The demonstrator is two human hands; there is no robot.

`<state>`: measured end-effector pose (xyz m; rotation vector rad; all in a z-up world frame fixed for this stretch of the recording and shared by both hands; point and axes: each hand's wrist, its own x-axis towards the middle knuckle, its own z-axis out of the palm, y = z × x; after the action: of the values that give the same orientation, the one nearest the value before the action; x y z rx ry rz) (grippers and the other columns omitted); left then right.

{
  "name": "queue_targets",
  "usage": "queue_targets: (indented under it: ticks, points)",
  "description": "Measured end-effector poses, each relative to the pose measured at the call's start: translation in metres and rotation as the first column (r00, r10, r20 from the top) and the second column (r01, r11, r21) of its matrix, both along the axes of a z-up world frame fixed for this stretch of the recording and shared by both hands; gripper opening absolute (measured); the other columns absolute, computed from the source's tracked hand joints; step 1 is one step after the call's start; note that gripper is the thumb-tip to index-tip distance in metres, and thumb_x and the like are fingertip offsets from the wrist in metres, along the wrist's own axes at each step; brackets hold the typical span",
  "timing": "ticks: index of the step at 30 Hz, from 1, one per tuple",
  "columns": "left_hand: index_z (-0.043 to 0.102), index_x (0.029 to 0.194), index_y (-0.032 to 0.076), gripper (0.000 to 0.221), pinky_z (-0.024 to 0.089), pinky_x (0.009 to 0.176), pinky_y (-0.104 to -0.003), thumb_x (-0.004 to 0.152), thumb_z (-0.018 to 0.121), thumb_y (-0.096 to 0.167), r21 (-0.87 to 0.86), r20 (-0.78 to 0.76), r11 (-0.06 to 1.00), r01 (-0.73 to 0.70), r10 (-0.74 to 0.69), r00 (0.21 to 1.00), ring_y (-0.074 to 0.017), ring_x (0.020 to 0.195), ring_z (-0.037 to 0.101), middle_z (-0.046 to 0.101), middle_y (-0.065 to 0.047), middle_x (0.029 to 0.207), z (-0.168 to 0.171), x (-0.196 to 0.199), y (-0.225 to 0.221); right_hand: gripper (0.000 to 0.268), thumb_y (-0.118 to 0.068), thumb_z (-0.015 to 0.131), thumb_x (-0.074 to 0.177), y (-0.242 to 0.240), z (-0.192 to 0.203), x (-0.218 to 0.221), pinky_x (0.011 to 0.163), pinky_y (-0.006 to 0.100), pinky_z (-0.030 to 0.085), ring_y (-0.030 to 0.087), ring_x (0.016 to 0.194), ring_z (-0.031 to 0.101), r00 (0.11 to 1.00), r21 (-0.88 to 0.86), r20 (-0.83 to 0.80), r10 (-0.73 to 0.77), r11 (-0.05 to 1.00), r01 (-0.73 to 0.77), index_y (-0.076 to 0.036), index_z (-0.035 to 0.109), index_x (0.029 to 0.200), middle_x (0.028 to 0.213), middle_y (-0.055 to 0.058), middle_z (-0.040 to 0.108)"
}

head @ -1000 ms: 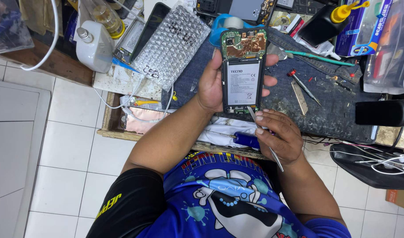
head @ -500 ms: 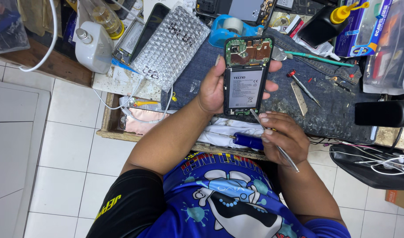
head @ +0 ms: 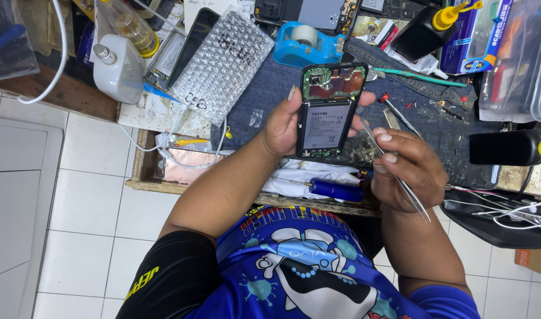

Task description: The person disassembles a mobile phone by prying off the back cover, then uses tweezers and a screwdriver to handle internal components and screws.

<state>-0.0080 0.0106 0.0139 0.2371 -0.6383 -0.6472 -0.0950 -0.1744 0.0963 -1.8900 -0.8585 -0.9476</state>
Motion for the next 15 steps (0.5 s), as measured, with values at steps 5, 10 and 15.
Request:
queue_targets:
  ticks: [5, 10, 15]
  points:
    - [0.026, 0.164, 0.001, 0.084, 0.054, 0.11, -0.042, 0.11, 0.039, 0.064, -0.039, -0.044, 0.999, 0.032, -0.034, 0.998, -0.0298, 0.13, 0.062, 0.042, -0.027, 0.16, -0.001, -0.001, -0.001, 0.015, -0.009, 0.068, 0.102, 0.007, 0.002, 0.001, 0.095, 0.047, 0.065, 0.036, 0.107, 0.073, 0.999, -0.026, -0.029, 0.045, 0.999, -0.046, 0.0, 0.059, 0.108, 0.109, 0.025, 0.068]
    - [0.024, 0.163, 0.003, 0.079, 0.055, 0.109, -0.044, 0.111, 0.034, 0.062, -0.084, -0.1, 0.995, 0.058, -0.067, 0.993, -0.0321, 0.131, 0.062, 0.04, -0.026, 0.16, -0.001, 0.002, -0.002, 0.013, -0.007, 0.068, 0.102, 0.012, -0.008, -0.006, 0.091, 0.045, 0.064, 0.037, 0.106, 0.073, 0.992, -0.005, -0.112, 0.053, 0.999, -0.054, 0.0, 0.059, 0.109, 0.11, 0.026, 0.069]
    - [0.028, 0.162, 0.005, 0.078, 0.059, 0.104, -0.048, 0.112, 0.029, 0.064, -0.128, -0.165, 0.991, 0.025, -0.047, 0.985, -0.0353, 0.129, 0.063, 0.043, -0.025, 0.158, -0.008, 0.007, -0.005, 0.013, -0.006, 0.068, 0.102, 0.015, -0.021, -0.018, 0.092, 0.046, 0.064, 0.037, 0.106, 0.074, 0.975, -0.005, -0.205, 0.086, 0.996, -0.089, 0.001, 0.059, 0.107, 0.108, 0.026, 0.069]
